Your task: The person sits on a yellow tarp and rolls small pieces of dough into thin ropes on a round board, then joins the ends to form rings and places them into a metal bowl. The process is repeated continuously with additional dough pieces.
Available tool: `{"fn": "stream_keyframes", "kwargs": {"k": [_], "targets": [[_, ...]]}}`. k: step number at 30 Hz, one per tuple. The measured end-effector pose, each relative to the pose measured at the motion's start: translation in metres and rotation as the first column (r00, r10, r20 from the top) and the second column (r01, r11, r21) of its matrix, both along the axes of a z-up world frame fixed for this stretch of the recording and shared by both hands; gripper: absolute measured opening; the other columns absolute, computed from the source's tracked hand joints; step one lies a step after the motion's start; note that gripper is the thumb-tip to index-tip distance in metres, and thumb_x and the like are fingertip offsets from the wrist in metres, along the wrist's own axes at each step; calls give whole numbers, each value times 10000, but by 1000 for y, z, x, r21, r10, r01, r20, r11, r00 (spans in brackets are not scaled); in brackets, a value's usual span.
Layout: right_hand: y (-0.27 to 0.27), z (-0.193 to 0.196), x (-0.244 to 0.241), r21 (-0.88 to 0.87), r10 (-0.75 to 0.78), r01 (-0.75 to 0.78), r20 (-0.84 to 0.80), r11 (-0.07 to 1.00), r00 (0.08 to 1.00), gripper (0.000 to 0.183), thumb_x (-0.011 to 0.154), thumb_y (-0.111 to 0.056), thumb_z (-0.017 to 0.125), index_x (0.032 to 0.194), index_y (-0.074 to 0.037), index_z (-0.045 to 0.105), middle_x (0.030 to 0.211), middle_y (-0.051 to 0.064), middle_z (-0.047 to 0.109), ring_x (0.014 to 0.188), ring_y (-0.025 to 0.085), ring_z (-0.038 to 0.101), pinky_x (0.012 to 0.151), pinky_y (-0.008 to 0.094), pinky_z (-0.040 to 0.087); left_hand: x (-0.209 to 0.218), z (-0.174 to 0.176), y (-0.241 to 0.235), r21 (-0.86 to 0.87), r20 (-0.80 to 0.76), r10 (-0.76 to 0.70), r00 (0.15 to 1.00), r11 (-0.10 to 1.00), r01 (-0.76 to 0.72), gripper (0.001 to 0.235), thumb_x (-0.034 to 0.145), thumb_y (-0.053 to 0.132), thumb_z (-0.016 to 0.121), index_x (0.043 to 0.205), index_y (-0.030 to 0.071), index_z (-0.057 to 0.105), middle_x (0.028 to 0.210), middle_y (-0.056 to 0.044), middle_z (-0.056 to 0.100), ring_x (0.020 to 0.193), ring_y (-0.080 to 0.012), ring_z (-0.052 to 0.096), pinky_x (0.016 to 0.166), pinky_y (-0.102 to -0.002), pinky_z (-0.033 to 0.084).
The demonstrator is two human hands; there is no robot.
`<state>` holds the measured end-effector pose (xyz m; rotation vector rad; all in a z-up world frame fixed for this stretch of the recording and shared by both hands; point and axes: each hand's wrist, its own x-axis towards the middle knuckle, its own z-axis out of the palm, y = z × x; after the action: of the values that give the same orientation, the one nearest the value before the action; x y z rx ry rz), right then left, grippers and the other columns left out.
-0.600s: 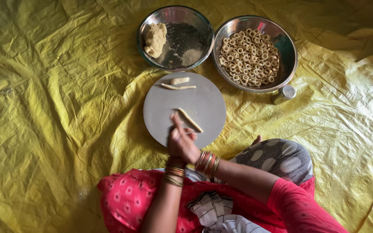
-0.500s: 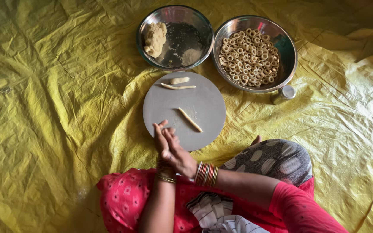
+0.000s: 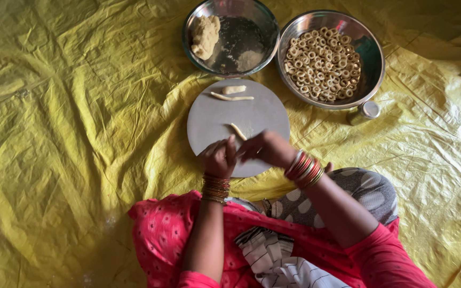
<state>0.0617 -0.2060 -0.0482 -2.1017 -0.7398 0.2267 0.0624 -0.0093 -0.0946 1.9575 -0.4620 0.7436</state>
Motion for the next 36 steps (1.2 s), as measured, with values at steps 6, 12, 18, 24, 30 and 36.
{"fn": "stream_keyframes", "kwargs": {"k": [6,12,18,24,30,36], "targets": [[-20,-40,15,-678,-606,430,-29,596,795,511,860,-566,760,1167,-165,687,947,25,750,773,172,705,641,318,559,-11,70,37,76,-152,215,965,976,-206,270,1027,275,618,1224,112,704,1135,-83,761,974,-259,718,815,-376,574],[14,-73,18,-758,-571,390,29,522,820,373,845,-521,766,1009,-192,697,889,-6,685,702,147,605,559,331,513,-33,104,126,202,-240,272,932,953,-226,410,979,289,687,1328,75,664,1174,-147,726,978,-310,711,796,-413,559],[22,-32,25,-548,-570,501,52,670,820,212,926,-334,754,1012,-152,688,856,24,745,681,171,686,590,317,554,-2,3,146,-411,-660,-36,751,853,-320,189,1006,176,678,1168,89,719,1023,-51,770,780,-85,699,663,-222,546],[35,6,25,-71,-417,427,120,901,901,214,909,-231,779,1014,-66,692,927,82,777,820,177,768,721,317,614,37,-64,132,-511,-693,-239,680,828,-231,176,1001,184,661,1129,73,707,964,-29,752,719,-74,670,612,-209,544],[-8,-16,29,-581,-430,364,27,728,902,367,908,-433,741,1123,-137,706,1026,46,784,831,169,757,719,340,626,42,-83,124,-491,-690,-267,673,855,-165,166,1001,181,658,1082,50,721,952,-40,765,802,-90,711,667,-222,586],[-32,-27,37,-767,-636,470,106,437,764,711,894,-687,578,1414,-203,588,1323,57,697,1092,256,686,901,429,574,44,-79,121,-509,-681,-291,672,848,-149,156,990,167,658,1054,43,728,950,-46,774,818,-88,731,669,-232,595]]}}
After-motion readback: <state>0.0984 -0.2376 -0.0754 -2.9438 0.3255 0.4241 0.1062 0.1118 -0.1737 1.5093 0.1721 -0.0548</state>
